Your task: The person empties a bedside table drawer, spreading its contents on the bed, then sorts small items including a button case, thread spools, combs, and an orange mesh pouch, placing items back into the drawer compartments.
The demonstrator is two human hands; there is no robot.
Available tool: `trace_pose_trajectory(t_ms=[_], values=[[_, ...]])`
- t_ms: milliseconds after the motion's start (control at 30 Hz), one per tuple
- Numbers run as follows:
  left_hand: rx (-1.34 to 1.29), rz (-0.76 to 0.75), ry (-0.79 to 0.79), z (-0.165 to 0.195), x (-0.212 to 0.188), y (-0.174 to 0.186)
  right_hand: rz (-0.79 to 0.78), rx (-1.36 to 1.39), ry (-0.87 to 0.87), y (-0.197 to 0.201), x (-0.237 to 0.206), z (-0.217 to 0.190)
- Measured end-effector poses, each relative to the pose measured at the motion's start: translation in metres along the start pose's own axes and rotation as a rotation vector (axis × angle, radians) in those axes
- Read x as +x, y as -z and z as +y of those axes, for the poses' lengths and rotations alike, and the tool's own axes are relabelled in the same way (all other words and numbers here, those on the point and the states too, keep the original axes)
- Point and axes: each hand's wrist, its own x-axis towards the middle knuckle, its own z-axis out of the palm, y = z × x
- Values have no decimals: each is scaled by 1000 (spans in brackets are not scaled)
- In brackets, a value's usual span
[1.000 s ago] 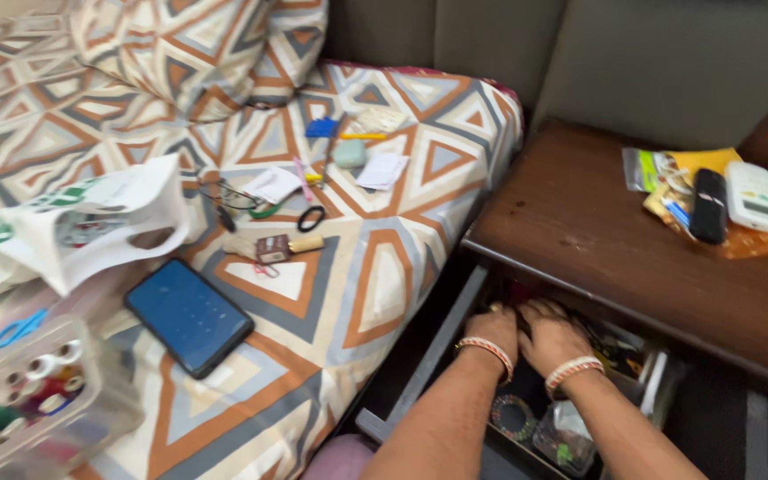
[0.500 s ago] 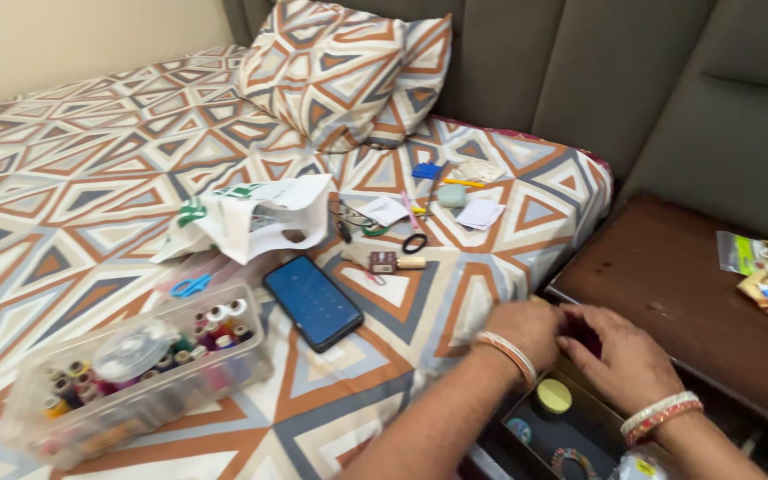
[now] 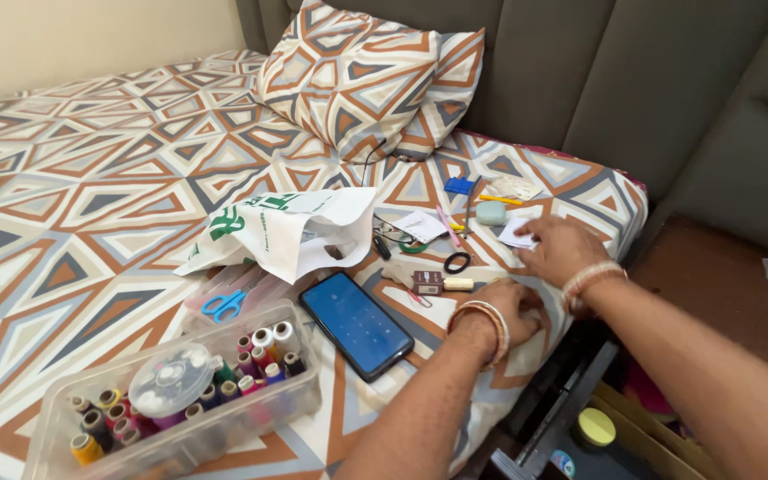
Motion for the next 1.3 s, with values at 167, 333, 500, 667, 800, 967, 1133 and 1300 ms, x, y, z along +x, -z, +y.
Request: trace_pose_trajectory(t_ms=[167,333,500,667,800,967,1133,1300], values=[[-190,0,81,-15,5,-7,-111,-127,65,-26,78,-1],[-352,56,94,-28,11,-13,-202,-218,65,-72,122,0],[-342,68,99,-35,13,-16,-272,-234,-63,-86,140,-2],[-303,35,102,-34,14,-16,-283,-319,-100,-68,137,-18],[-250,56,71,-29,12,-13,-113,-325,38,-48,108,-35],[-201,51,112,-15,2,-2,188,-6,235,-4,26,-31],[28,31,48,12,-11,2,87,144,144,27,-115,16],[72,-102,-138,52,-29,-43,-261,88,-224,-10,-243,70]])
